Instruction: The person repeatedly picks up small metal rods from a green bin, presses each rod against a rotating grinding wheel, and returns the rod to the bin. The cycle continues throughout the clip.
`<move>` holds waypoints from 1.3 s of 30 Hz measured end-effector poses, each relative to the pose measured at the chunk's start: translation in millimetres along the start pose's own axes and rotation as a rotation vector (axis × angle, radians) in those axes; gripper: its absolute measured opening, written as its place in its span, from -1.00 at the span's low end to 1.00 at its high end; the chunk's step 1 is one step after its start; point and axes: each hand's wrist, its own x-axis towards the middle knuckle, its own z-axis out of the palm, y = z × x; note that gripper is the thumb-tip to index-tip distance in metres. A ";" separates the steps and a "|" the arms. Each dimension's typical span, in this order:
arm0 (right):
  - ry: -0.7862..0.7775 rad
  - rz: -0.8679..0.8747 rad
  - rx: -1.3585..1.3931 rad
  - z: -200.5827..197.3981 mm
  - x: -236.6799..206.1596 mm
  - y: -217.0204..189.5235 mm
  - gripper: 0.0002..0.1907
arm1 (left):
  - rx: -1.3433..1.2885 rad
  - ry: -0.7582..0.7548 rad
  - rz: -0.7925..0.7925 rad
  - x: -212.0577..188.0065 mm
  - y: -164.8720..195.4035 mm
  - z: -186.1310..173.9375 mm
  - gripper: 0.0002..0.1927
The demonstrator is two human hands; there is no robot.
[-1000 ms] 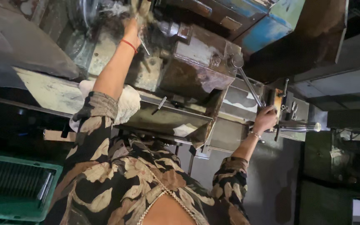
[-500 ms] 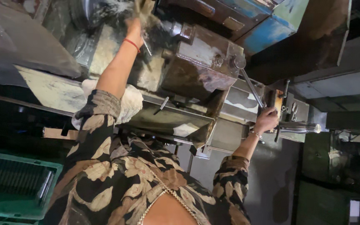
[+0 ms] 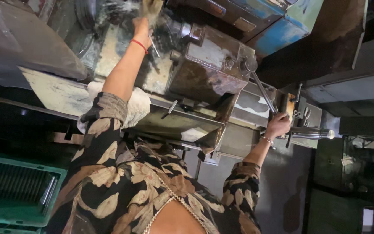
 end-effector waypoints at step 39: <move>-0.029 0.093 -0.050 8.1 12.5 -0.4 -0.45 | -0.073 -0.375 0.175 -12.4 10.0 21.2 -0.43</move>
